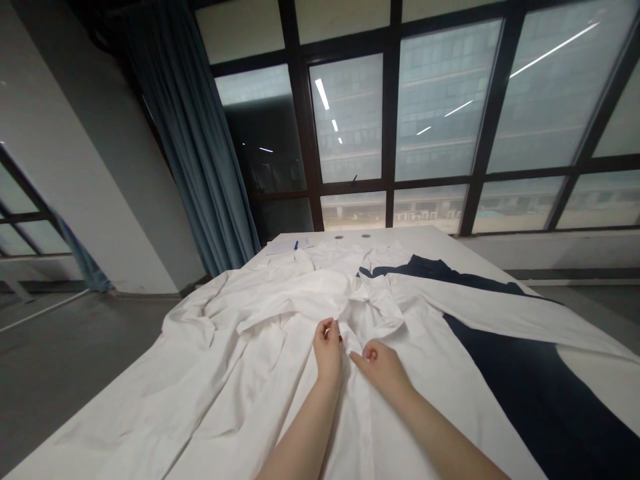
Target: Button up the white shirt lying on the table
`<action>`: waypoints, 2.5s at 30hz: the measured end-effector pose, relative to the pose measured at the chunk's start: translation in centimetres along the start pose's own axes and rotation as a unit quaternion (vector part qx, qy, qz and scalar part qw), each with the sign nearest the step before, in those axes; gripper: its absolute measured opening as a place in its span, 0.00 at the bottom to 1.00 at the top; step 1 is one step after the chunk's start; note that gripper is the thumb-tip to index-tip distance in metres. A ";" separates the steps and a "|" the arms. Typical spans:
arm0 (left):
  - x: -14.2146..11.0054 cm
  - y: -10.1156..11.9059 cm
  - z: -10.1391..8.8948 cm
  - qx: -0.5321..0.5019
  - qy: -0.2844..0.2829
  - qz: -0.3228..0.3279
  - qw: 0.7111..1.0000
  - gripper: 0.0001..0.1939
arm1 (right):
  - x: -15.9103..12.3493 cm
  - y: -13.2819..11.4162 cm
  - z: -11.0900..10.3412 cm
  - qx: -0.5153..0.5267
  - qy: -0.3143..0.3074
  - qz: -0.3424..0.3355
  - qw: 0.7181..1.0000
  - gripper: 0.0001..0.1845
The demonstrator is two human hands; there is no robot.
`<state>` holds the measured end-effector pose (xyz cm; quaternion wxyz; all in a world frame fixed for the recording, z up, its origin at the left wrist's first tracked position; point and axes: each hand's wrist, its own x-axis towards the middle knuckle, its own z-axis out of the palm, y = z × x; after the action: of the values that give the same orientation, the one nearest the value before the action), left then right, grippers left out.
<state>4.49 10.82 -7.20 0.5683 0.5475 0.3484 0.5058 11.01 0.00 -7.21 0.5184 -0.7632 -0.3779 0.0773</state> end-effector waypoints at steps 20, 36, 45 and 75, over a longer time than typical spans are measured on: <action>-6.0 -0.2 -1.0 0.250 -0.156 0.098 0.950 0.13 | -3.2 0.7 -0.7 0.428 -0.102 0.221 0.870 0.10; -5.5 1.0 -2.2 0.212 -0.299 0.064 0.928 0.06 | -2.7 1.8 -0.6 0.318 -0.075 0.152 0.933 0.15; -6.6 0.8 -1.5 0.237 -0.233 0.127 0.935 0.09 | -3.0 1.8 -0.9 0.117 -0.014 -0.001 0.993 0.11; -6.2 1.2 -1.5 0.178 -0.287 0.084 0.937 0.11 | -2.8 1.4 -0.6 0.312 -0.051 0.100 0.943 0.13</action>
<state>1.32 5.11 -7.26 0.4928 0.7891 0.2074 0.3025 10.03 -2.58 -8.88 0.6999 -0.5923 -0.2828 0.2817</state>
